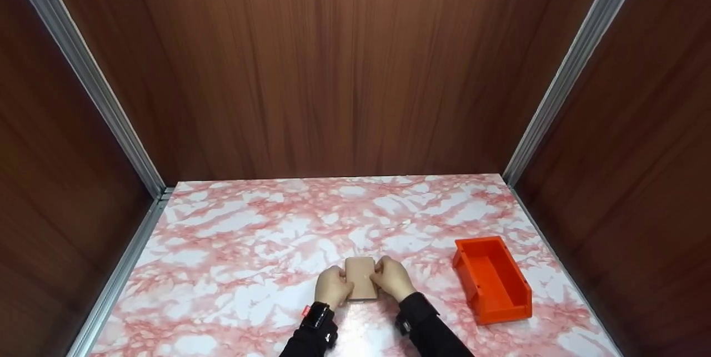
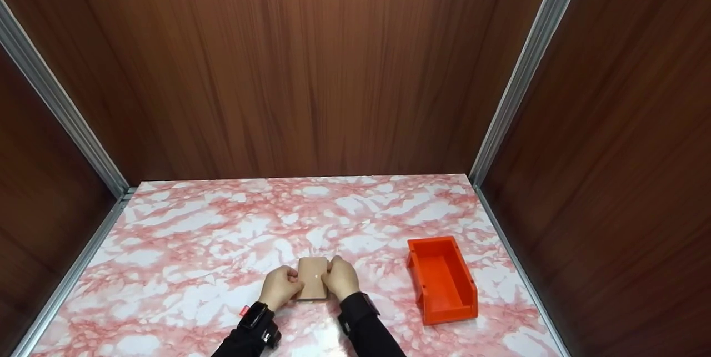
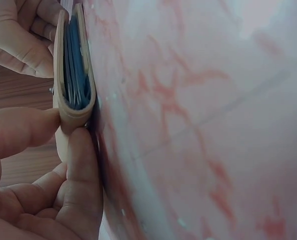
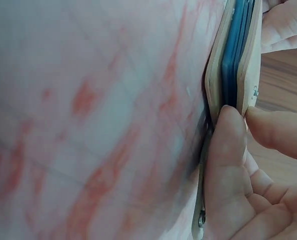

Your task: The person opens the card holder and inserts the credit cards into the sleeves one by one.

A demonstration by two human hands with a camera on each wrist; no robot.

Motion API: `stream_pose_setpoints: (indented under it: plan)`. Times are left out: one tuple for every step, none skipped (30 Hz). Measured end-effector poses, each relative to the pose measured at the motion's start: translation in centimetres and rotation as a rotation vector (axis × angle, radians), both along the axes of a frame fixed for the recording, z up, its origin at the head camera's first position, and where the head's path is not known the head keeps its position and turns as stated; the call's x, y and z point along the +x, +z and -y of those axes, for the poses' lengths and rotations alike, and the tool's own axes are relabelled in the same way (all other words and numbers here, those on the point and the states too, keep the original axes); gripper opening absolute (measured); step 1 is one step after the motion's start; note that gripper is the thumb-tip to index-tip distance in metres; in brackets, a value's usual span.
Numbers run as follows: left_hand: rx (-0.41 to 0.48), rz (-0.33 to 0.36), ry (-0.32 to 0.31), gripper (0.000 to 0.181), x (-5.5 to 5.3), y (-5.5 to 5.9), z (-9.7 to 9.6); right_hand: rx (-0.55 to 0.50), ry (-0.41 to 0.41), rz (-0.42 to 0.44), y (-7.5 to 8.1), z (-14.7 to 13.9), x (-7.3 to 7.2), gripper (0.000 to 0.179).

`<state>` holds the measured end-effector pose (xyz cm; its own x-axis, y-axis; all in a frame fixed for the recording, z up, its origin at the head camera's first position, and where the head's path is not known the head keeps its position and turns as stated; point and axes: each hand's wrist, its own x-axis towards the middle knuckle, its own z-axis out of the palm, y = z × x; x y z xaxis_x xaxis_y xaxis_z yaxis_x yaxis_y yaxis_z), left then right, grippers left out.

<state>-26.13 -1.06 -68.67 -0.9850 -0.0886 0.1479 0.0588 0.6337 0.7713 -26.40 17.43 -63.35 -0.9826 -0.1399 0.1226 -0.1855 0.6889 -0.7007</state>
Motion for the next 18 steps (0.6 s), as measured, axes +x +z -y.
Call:
stream_pose_setpoints:
  plan:
    - [-0.002,0.01,0.002,0.022,-0.1,-0.2,0.0,-0.012,0.006,-0.012,-0.1,-0.1,0.0,0.015]
    - [-0.004,0.013,0.001,0.022,-0.2,-0.3,0.1,-0.023,0.011,-0.025,-0.1,-0.3,0.0,0.015]
    - [-0.011,0.019,0.001,0.023,-0.3,-0.5,0.1,-0.036,0.012,-0.031,-0.1,-0.4,0.0,0.014]
    - [-0.018,0.021,-0.002,0.023,-0.4,-0.7,0.2,-0.038,0.014,-0.048,-0.4,-0.7,-0.2,0.013]
    - [-0.025,0.03,0.0,0.024,-0.5,-0.9,0.2,-0.04,0.009,-0.057,-0.3,-0.8,-0.2,0.013]
    - [-0.031,0.026,-0.005,0.025,-0.5,-1.0,0.2,-0.039,-0.001,-0.062,-0.2,-1.0,-0.3,0.013]
    - [-0.036,0.023,-0.007,0.025,-0.6,-1.1,0.2,-0.049,-0.016,-0.054,0.6,-1.0,0.0,0.014]
    - [-0.04,0.018,-0.01,0.025,-0.6,-1.1,0.3,-0.042,-0.031,-0.054,0.9,-1.1,-0.1,0.014]
    - [-0.043,0.013,-0.012,0.024,-0.6,-1.2,0.3,-0.031,-0.047,-0.053,1.1,-1.2,-0.1,0.014]
    - [-0.042,0.01,-0.013,0.024,-0.6,-1.2,0.3,-0.017,-0.061,-0.055,1.4,-1.4,-0.2,0.015]
    - [-0.04,0.01,-0.012,0.024,-0.7,-1.3,0.3,-0.01,-0.08,-0.04,1.9,-1.4,-0.1,0.016]
    - [-0.038,0.009,-0.012,0.023,-0.7,-1.3,0.2,-0.001,-0.094,-0.035,2.2,-1.5,-0.2,0.016]
    - [-0.034,0.008,-0.012,0.023,-0.7,-1.3,0.2,0.009,-0.102,-0.04,2.4,-1.7,-0.2,0.015]
    - [-0.032,0.008,-0.012,0.023,-0.7,-1.3,0.2,0.014,-0.116,-0.035,2.6,-1.9,-0.3,0.015]
    - [-0.029,0.008,-0.011,0.023,-0.7,-1.3,0.2,0.023,-0.123,-0.039,2.7,-2.1,-0.4,0.014]
    - [-0.028,0.008,-0.01,0.023,-0.7,-1.3,0.2,0.03,-0.13,-0.045,2.8,-2.2,-0.4,0.014]
    - [-0.027,0.009,-0.009,0.023,-0.7,-1.3,0.2,0.037,-0.137,-0.051,2.8,-2.4,-0.5,0.014]
    - [-0.023,0.011,-0.007,0.023,-0.7,-1.2,0.2,0.046,-0.143,-0.057,2.8,-2.6,-0.6,0.014]
